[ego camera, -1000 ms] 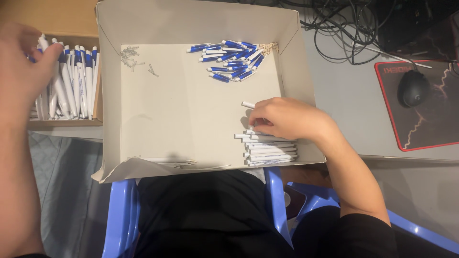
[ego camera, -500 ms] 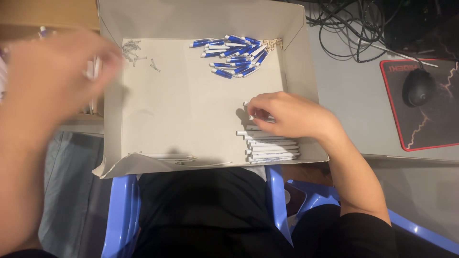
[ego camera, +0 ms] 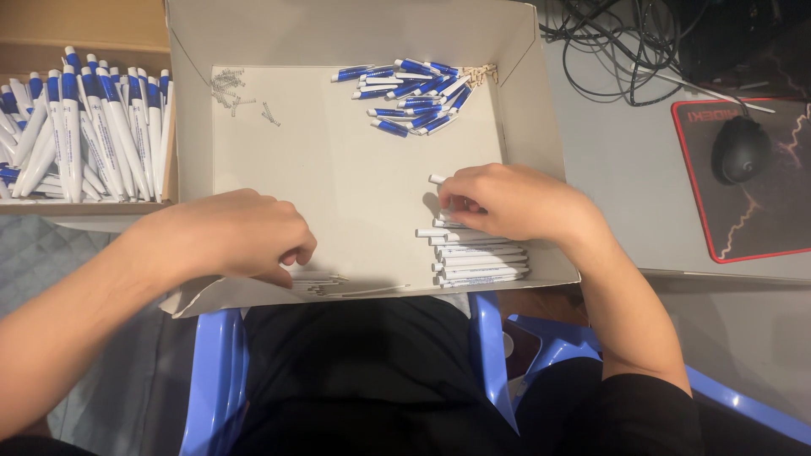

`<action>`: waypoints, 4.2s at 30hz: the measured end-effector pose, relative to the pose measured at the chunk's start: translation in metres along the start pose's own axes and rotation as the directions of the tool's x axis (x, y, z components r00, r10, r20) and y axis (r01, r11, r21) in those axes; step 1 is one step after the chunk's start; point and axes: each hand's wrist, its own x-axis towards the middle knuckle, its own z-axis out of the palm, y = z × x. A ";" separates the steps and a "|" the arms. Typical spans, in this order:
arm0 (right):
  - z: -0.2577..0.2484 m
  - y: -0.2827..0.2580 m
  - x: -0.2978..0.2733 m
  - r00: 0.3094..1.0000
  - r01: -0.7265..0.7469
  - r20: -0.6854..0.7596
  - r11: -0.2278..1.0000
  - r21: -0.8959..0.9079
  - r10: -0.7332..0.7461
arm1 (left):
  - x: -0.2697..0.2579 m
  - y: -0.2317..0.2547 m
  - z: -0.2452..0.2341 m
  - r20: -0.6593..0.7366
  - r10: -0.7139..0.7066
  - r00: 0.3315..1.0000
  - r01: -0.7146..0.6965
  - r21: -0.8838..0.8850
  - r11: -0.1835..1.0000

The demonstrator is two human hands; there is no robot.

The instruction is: Assembling ballpoint pens by inserting ink refills into barrels and attaching caps.

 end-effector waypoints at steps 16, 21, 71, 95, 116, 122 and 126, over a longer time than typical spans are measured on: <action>-0.002 -0.006 -0.001 1.000 -0.016 0.024 1.000 -0.012 0.016 | 0.024 -0.006 0.016 -0.042 0.106 0.994 -0.103 0.066 0.993; -0.003 -0.007 -0.002 0.999 -0.022 0.028 1.000 -0.001 0.022 | 0.004 -0.005 -0.012 -0.089 -0.020 0.996 0.019 -0.010 1.000; 0.056 -0.049 0.073 0.786 0.607 0.126 0.719 -0.338 -0.605 | 0.076 -0.098 -0.007 -0.662 -0.027 0.749 0.116 0.092 0.989; 0.074 -0.069 0.077 0.677 0.643 -0.025 0.607 -0.467 -0.736 | 0.056 -0.083 -0.013 -0.533 0.034 0.845 0.141 0.283 0.949; 0.080 -0.077 0.082 0.586 0.598 -0.203 0.588 -0.545 -0.785 | 0.041 -0.034 0.045 -0.282 0.367 0.887 -0.326 0.182 0.928; 0.087 -0.076 0.085 0.556 0.656 -0.254 0.605 -0.451 -0.792 | 0.042 -0.023 0.050 -0.333 0.316 0.888 -0.263 0.195 0.945; 0.083 -0.073 0.085 0.592 0.688 -0.234 0.635 -0.353 -0.771 | 0.048 -0.023 0.053 -0.169 0.268 0.949 -0.234 0.196 0.952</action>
